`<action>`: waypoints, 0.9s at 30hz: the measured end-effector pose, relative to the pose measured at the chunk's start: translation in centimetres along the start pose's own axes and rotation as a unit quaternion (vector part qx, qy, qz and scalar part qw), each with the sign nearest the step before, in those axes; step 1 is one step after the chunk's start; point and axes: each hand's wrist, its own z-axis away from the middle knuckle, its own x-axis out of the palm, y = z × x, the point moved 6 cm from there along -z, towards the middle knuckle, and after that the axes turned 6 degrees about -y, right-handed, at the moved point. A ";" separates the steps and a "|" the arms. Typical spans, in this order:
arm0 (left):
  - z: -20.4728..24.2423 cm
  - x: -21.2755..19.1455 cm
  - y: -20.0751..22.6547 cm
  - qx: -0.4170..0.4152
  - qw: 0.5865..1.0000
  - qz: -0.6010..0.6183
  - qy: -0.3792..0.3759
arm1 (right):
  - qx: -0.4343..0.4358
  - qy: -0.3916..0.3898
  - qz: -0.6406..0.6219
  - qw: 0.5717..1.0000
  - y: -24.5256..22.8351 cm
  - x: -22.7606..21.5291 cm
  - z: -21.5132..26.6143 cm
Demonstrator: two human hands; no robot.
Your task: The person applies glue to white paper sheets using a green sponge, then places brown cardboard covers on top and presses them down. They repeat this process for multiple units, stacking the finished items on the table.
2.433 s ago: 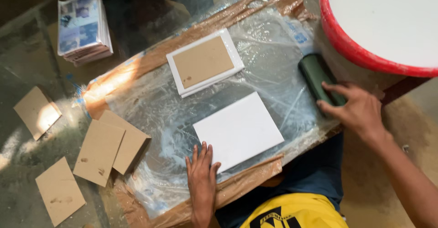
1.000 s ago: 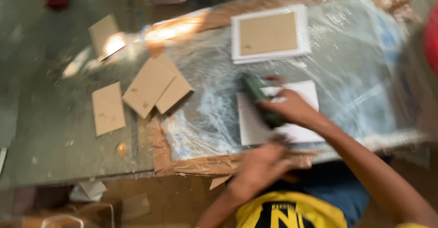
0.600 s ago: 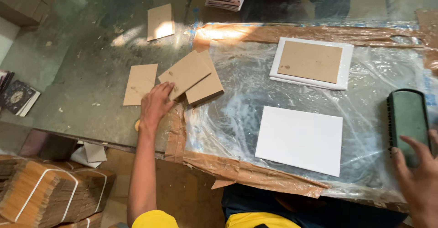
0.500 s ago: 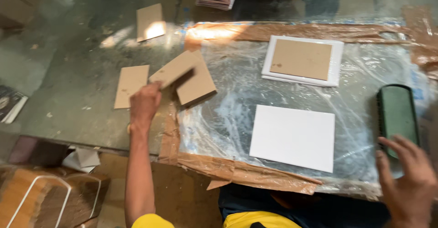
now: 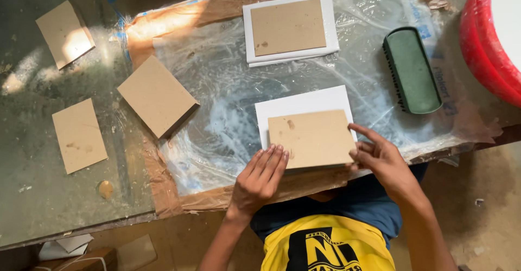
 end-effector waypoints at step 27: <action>0.8 5.9 -1.1 -0.158 0.960 0.147 -0.178 | -0.002 0.171 0.285 0.943 -2.9 2.0 -1.8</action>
